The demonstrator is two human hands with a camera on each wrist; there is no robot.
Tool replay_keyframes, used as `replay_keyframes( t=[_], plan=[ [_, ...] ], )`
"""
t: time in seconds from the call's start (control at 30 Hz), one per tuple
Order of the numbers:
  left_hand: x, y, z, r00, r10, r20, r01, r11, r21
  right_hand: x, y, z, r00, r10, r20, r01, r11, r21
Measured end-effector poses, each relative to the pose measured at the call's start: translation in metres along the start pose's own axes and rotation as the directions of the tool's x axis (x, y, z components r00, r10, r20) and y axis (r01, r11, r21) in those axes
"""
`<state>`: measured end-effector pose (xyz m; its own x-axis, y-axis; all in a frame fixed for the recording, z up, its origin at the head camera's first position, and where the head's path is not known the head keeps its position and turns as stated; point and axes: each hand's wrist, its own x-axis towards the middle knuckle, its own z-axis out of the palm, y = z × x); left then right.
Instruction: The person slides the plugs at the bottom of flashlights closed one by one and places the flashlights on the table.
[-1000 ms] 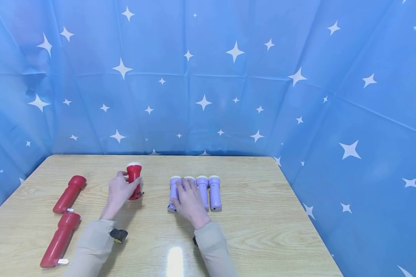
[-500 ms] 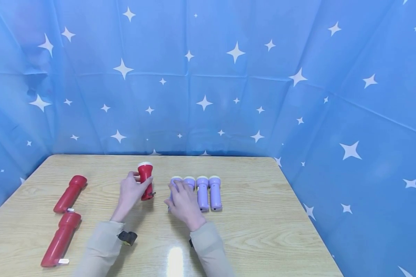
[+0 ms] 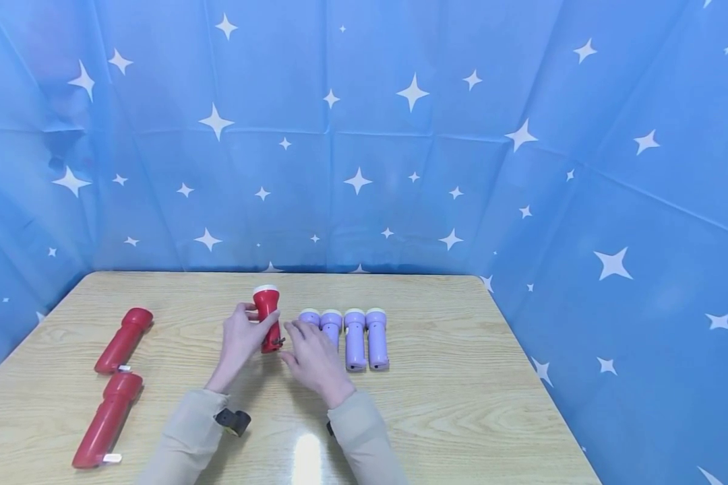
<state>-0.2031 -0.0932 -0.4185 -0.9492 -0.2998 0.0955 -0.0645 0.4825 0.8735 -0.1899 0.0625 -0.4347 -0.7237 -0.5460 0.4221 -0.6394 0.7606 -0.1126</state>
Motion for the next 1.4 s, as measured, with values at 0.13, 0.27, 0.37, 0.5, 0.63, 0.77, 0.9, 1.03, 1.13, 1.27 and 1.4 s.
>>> replay_keyframes(
  t=[0.13, 0.27, 0.37, 0.5, 0.63, 0.77, 0.9, 1.03, 1.13, 1.27, 1.4],
  plan=[
    [-0.0014, 0.0013, 0.0025, 1.000, -0.005, 0.008, 0.006, 1.000, -0.016, 0.0005, -0.0017, -0.0022, 1.000, 0.007, 0.012, -0.007, 1.000, 0.010],
    [-0.0022, 0.0013, 0.0038, 1.000, -0.005, 0.022, 0.006, 1.000, -0.027, 0.0004, -0.0019, -0.0033, 0.999, 0.015, 0.030, -0.015, 1.000, 0.010],
    [-0.0018, 0.0004, 0.0048, 1.000, -0.005, 0.024, 0.006, 0.999, -0.034, 0.0001, -0.0013, -0.0035, 0.999, 0.013, 0.036, -0.014, 1.000, 0.012],
    [-0.0016, -0.0002, 0.0055, 1.000, -0.009, 0.020, 0.010, 0.999, -0.042, 0.0002, -0.0012, -0.0035, 0.999, 0.012, 0.043, -0.013, 1.000, 0.023],
    [-0.0035, 0.0009, 0.0049, 0.999, -0.020, 0.031, 0.021, 0.999, -0.044, 0.0008, -0.0024, -0.0051, 0.998, 0.017, 0.054, -0.020, 0.999, 0.044],
    [-0.0056, 0.0035, 0.0041, 0.999, -0.020, 0.034, 0.021, 0.999, -0.042, 0.0011, -0.0031, -0.0063, 1.000, -0.011, 0.010, 0.010, 1.000, 0.025],
    [-0.0072, 0.0062, 0.0041, 0.999, -0.019, 0.032, 0.020, 0.999, -0.031, 0.0011, -0.0033, -0.0066, 0.998, -0.044, -0.049, 0.044, 0.999, -0.013],
    [-0.0079, 0.0070, 0.0046, 0.999, -0.020, 0.039, 0.020, 1.000, -0.015, 0.0013, -0.0043, -0.0078, 0.996, -0.055, -0.074, 0.053, 0.998, -0.036],
    [-0.0078, 0.0065, 0.0051, 0.999, -0.018, 0.045, 0.019, 1.000, -0.013, 0.0013, -0.0051, -0.0090, 0.995, -0.057, -0.078, 0.053, 0.997, -0.048],
    [-0.0077, 0.0069, 0.0055, 0.999, -0.019, 0.051, 0.020, 1.000, -0.014, 0.0012, -0.0055, -0.0097, 0.994, -0.062, -0.093, 0.057, 0.996, -0.064],
    [-0.0080, 0.0090, 0.0052, 0.998, -0.024, 0.053, 0.025, 1.000, -0.017, 0.0015, -0.0060, -0.0102, 0.991, -0.065, -0.115, 0.056, 0.996, -0.075]
  ],
)
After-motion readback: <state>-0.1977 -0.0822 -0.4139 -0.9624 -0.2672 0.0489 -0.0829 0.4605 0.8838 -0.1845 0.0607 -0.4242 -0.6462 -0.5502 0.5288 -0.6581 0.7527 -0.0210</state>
